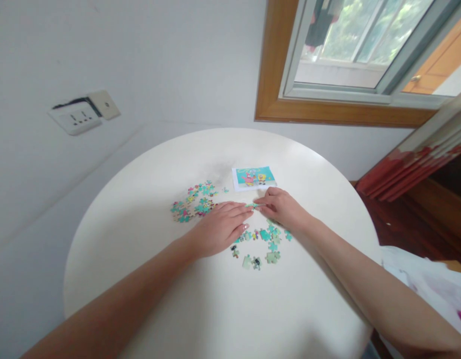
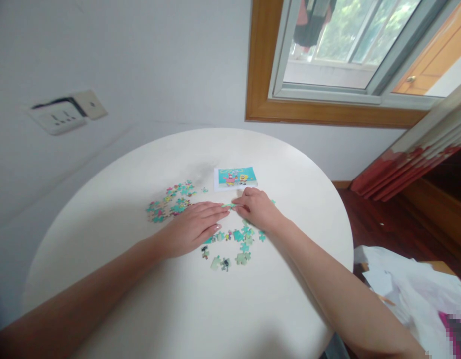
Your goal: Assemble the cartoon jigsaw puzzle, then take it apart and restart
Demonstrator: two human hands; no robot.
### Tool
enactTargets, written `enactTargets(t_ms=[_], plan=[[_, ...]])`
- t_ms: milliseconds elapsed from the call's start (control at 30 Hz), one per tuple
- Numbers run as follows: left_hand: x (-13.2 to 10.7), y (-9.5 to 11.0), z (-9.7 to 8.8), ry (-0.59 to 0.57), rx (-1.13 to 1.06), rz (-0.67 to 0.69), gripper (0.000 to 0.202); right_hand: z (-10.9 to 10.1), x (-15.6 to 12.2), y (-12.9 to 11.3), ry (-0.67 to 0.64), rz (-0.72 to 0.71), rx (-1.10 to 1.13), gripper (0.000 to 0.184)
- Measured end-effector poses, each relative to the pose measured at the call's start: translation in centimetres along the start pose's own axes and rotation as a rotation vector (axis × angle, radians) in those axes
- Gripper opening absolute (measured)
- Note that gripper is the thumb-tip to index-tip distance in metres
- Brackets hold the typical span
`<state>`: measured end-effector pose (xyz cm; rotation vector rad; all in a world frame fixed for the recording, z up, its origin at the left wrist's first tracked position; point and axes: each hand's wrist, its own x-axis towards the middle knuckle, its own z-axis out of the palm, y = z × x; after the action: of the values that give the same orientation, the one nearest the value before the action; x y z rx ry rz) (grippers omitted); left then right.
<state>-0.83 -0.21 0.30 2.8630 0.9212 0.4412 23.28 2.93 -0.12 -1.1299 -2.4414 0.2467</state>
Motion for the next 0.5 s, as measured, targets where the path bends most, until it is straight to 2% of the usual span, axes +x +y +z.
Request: enactTargets(t_ms=[267,500], plan=[[0.0,0.0,0.0,-0.014,0.016,-0.003,0.038,-0.3,0.0,-1.0,-0.061,0.041,-0.16,0.027],[0.0,-0.2,0.1,-0.016,0.03,-0.001,0.039,-0.4,0.1,-0.9,-0.077,0.063,-0.196,0.027]])
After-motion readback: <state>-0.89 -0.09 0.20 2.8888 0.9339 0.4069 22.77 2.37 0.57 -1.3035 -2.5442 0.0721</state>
